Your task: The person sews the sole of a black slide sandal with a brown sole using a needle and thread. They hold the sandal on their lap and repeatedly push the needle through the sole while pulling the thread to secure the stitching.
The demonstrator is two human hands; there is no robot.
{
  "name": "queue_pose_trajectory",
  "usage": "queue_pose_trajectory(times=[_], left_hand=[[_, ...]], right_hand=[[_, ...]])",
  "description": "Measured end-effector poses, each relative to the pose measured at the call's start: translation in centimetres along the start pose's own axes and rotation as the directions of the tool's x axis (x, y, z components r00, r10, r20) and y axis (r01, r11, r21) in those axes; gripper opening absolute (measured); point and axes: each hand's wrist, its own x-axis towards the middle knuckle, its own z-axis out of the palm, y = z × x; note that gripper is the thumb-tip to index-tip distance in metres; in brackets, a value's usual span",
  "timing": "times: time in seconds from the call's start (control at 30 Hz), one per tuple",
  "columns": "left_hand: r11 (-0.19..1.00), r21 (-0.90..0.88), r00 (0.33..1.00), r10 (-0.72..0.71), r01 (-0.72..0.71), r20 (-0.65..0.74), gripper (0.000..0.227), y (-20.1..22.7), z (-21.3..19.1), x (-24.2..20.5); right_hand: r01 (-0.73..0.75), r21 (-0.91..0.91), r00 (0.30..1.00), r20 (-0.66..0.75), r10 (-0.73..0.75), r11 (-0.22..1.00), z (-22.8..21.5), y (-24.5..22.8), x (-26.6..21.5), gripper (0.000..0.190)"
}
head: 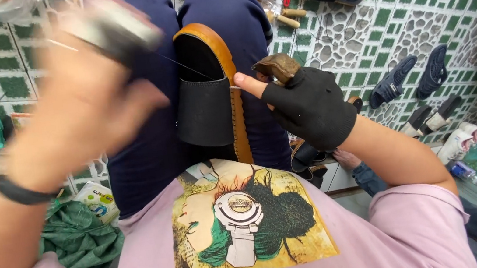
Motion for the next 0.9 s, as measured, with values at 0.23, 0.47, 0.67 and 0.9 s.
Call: queue_pose_trajectory(times=[0.23, 0.47, 0.67, 0.9], left_hand=[[0.903, -0.426, 0.989, 0.104, -0.049, 0.106, 0.097, 4.3, 5.3, 1.2], [0.99, -0.123, 0.996, -0.059, 0.068, 0.072, 0.141, 5.9, 7.1, 0.9], [0.02, -0.9, 0.896, -0.108, 0.435, 0.43, 0.01, 3.7, 0.6, 1.9], [0.548, -0.832, 0.995, -0.01, 0.086, 0.096, 0.009, 2.6, 4.8, 3.3]], right_hand=[[0.0, -0.403, 0.995, 0.092, 0.041, 0.915, -1.0, -1.3, 0.6, 0.068], [-0.268, -0.231, 0.957, -0.175, 0.231, 0.935, 3.7, -3.1, 2.5, 0.022], [-0.245, -0.1, 0.963, -0.138, 0.23, 0.964, 3.5, -2.8, 0.5, 0.04], [-0.382, 0.237, 0.889, -0.17, 0.425, 0.893, 3.7, -4.7, 1.5, 0.034]])
